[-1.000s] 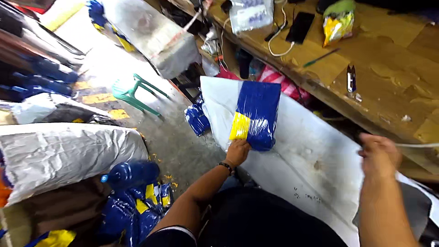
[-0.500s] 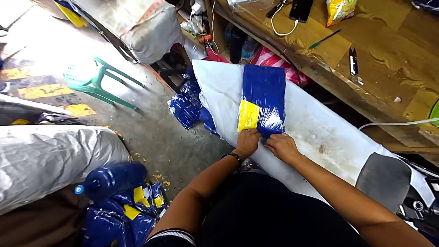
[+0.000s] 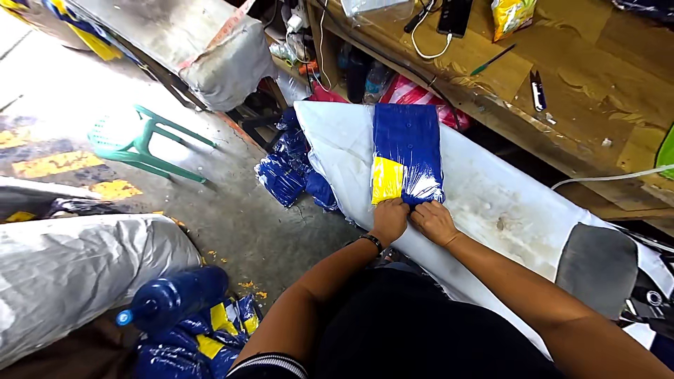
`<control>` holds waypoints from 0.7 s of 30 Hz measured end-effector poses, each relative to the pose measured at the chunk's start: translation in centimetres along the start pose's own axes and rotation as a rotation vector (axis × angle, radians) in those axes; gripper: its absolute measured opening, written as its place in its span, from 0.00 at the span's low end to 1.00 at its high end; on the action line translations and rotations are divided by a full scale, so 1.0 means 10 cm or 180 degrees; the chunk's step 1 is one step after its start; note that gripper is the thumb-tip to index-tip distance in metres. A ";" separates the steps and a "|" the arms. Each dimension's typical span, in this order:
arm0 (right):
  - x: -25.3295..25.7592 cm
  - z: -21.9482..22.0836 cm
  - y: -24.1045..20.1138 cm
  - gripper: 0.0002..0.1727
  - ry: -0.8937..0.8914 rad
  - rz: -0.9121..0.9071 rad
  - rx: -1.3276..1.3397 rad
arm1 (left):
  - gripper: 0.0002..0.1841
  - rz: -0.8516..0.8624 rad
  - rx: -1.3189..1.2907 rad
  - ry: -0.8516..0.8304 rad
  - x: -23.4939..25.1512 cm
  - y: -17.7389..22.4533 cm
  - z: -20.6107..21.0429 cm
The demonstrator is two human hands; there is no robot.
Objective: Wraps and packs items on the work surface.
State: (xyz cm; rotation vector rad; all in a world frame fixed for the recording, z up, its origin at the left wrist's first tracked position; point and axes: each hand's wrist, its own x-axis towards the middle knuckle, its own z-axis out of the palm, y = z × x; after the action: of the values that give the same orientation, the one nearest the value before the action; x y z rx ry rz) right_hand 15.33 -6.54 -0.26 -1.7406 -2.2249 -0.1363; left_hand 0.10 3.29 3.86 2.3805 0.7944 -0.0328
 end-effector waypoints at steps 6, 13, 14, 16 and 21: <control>-0.03 0.07 -0.04 0.10 0.0122 0.0180 -0.0245 | 0.12 -0.0107 -0.0028 -0.0053 0.00 0.02 -0.02; 0.06 0.24 -0.19 0.10 0.0633 0.0800 -0.0560 | 0.14 -0.0187 -0.0123 -0.0146 0.01 0.00 -0.02; 0.07 0.23 -0.19 0.11 0.0589 0.0854 -0.0544 | 0.15 -0.0184 -0.0104 -0.0175 0.01 0.01 -0.03; 0.11 0.10 -0.19 0.10 0.0220 0.0903 -0.0337 | 0.15 -0.0202 -0.0084 -0.0234 0.02 0.02 -0.04; 0.12 -0.30 -0.03 0.09 -0.0727 0.0353 0.0256 | 0.16 -0.0211 0.0021 -0.0272 0.02 0.03 -0.01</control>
State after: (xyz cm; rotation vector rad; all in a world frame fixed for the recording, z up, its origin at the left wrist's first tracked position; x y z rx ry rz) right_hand 15.33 -6.33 2.94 -1.9132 -2.2443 0.1836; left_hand 0.47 3.25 4.09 2.3415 0.8333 -0.1634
